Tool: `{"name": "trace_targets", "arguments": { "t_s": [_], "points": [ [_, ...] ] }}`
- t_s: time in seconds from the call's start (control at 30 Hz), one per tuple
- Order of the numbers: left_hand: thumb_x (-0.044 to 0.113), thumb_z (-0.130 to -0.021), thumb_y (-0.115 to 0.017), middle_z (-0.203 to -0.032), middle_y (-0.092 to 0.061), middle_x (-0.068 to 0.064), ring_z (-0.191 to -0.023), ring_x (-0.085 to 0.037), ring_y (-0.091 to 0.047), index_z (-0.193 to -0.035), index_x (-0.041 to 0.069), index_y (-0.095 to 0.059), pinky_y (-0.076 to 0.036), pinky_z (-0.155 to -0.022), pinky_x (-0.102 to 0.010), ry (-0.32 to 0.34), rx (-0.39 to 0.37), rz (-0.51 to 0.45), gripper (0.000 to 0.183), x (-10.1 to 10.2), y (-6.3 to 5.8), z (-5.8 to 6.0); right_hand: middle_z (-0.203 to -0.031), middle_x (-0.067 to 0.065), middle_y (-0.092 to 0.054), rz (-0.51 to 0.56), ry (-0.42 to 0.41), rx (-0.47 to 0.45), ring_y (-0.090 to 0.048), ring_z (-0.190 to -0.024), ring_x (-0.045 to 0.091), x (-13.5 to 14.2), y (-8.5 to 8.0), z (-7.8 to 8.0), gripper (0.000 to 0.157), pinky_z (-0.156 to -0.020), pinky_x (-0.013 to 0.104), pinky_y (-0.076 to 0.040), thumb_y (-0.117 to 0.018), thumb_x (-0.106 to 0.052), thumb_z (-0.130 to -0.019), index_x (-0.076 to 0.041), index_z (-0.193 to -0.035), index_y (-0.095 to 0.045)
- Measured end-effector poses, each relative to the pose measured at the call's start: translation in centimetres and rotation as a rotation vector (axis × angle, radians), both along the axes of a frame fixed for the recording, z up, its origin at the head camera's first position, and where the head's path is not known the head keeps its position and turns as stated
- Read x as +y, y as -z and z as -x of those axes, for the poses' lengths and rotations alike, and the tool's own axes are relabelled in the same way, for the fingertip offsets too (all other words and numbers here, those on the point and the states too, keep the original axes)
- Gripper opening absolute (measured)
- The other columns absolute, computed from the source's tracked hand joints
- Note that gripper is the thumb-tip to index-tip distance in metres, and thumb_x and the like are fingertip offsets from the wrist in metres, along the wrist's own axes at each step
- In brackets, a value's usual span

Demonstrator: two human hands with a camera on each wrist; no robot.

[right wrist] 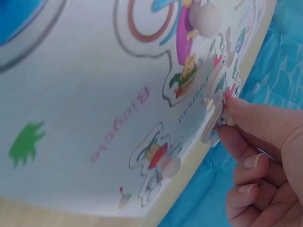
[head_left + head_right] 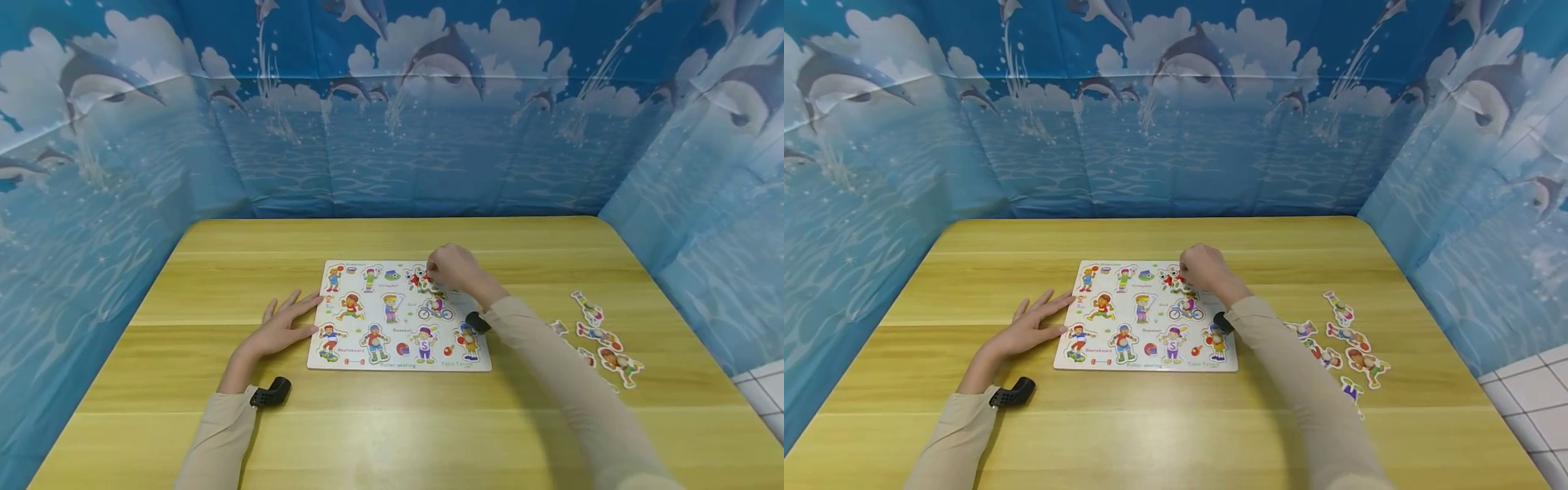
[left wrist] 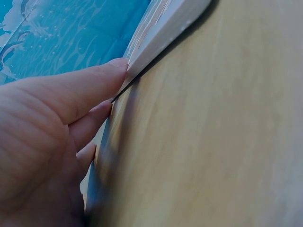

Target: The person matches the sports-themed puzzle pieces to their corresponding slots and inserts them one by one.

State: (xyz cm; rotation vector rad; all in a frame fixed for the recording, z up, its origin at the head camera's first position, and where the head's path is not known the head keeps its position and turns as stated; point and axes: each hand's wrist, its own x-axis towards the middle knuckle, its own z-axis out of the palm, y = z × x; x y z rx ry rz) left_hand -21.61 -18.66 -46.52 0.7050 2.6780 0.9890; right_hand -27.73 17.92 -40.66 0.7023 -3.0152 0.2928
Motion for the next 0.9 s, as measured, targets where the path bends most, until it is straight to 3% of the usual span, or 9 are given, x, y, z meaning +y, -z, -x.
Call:
{"name": "trace_targets", "arguments": {
  "t_s": [0.9],
  "points": [
    [0.034, -0.091, -0.059, -0.156, -0.027, -0.009, -0.147, -0.039, -0.002, -0.146, 0.017, -0.034, 0.012, -0.111, -0.062, 0.002, -0.017, 0.002, 0.063, 0.0, -0.1, 0.1, -0.054, -0.003, -0.02, -0.092, 0.025, -0.044, -0.021, -0.052, 0.011, -2.6, 0.9, 1.4, 0.049, -0.052, 0.022, -0.022, -0.058, -0.011, -0.09, -0.018, -0.051, -0.028]
  ]
}}
